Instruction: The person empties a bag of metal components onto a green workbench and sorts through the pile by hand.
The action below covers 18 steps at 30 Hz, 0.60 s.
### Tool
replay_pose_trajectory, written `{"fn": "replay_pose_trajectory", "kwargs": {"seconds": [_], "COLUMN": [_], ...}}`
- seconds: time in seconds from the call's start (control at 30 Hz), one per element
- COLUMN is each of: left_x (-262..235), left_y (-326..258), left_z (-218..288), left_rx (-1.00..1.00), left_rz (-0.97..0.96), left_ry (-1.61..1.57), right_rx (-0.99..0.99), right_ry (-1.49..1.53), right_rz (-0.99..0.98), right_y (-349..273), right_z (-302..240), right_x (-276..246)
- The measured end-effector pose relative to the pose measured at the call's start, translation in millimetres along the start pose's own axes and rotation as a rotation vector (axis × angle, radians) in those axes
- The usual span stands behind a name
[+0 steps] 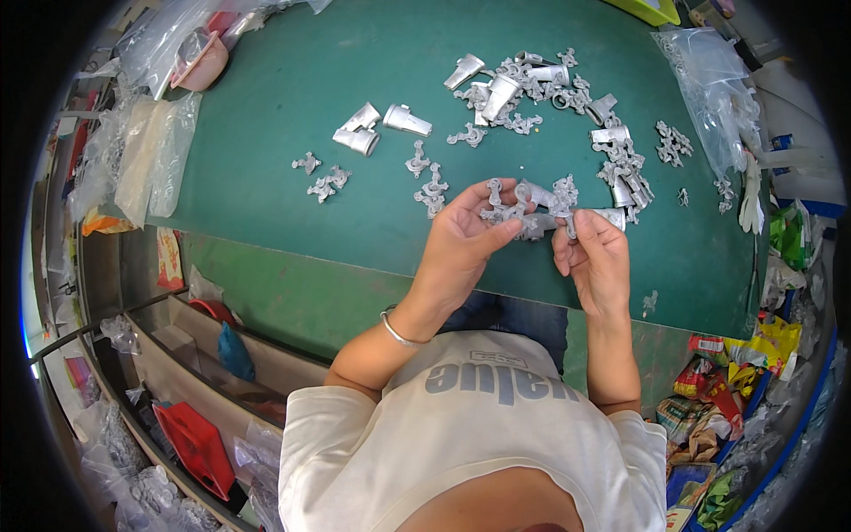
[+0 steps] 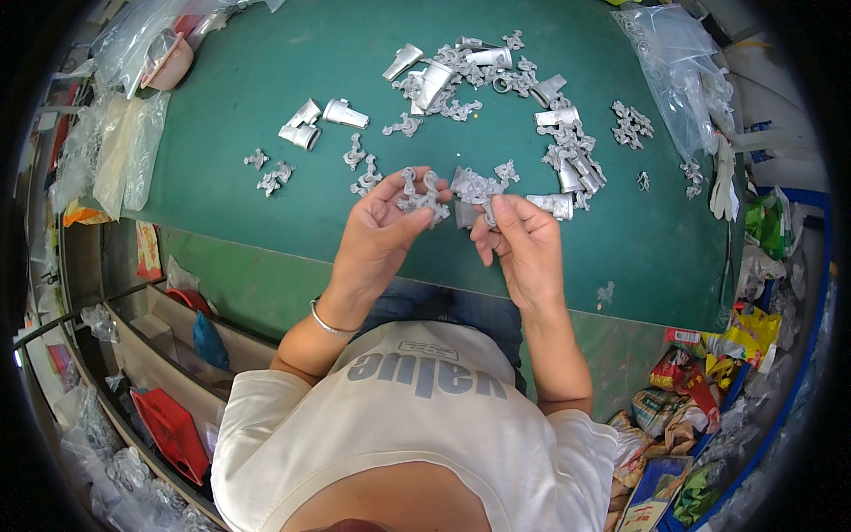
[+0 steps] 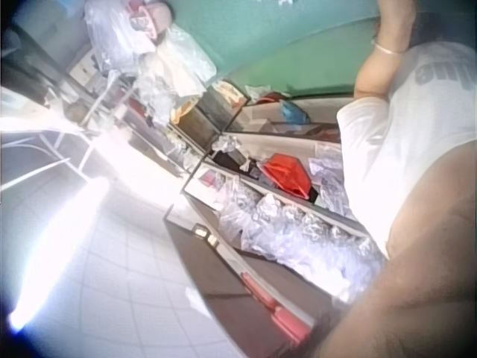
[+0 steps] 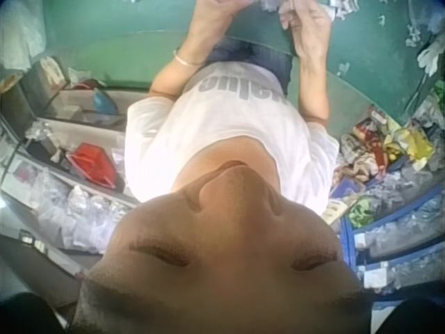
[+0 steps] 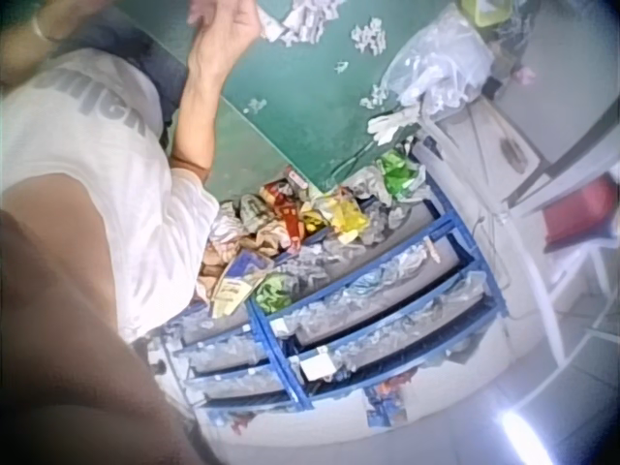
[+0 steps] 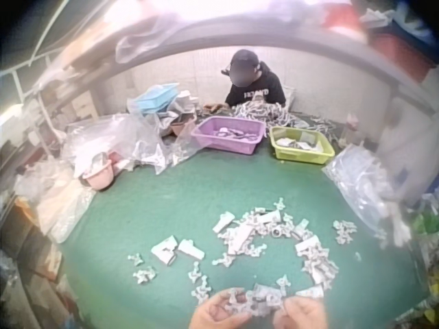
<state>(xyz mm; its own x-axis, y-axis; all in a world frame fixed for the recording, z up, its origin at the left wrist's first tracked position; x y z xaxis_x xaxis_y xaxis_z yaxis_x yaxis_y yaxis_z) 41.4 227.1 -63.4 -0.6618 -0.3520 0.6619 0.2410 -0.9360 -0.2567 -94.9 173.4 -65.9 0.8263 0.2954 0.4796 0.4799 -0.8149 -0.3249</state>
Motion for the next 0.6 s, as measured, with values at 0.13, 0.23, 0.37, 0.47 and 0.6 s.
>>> {"fn": "replay_pose_trajectory", "kwargs": {"seconds": [0.13,0.23,0.37,0.47,0.6], "left_x": [1,1,-1,-4,-1], "left_y": [-6,-10,-14,-16,-20], "left_z": [1,3,3,3,6], "left_rx": [-0.046,-0.056,-0.033,-0.011,-0.033], "left_rz": [-0.027,-0.026,0.009,0.025,0.056], "left_ry": [-0.059,-0.068,-0.049,-0.009,-0.084], "right_rx": [0.009,-0.001,-0.014,-0.101,-0.311], "right_ry": [0.007,-0.018,-0.02,-0.064,-0.524], "right_rz": [0.027,0.025,-0.011,0.021,0.182], "right_y": [-7,-12,-17,-20,-32], "right_z": [0,-1,0,-2,-17], "right_x": [7,11,13,13,18]}}
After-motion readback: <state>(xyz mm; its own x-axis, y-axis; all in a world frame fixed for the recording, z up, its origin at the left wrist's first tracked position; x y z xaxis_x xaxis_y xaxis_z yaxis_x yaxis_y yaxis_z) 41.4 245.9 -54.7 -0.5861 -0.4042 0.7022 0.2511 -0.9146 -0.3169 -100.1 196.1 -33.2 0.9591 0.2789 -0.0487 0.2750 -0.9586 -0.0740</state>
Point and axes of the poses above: each hand's wrist, its own y-axis towards the middle knuckle, its own x-axis out of the palm, z = x × y, the point moved 6 cm from there along y, towards the middle knuckle, and after that the axes turned 3 degrees about z, right-handed, at the moved point
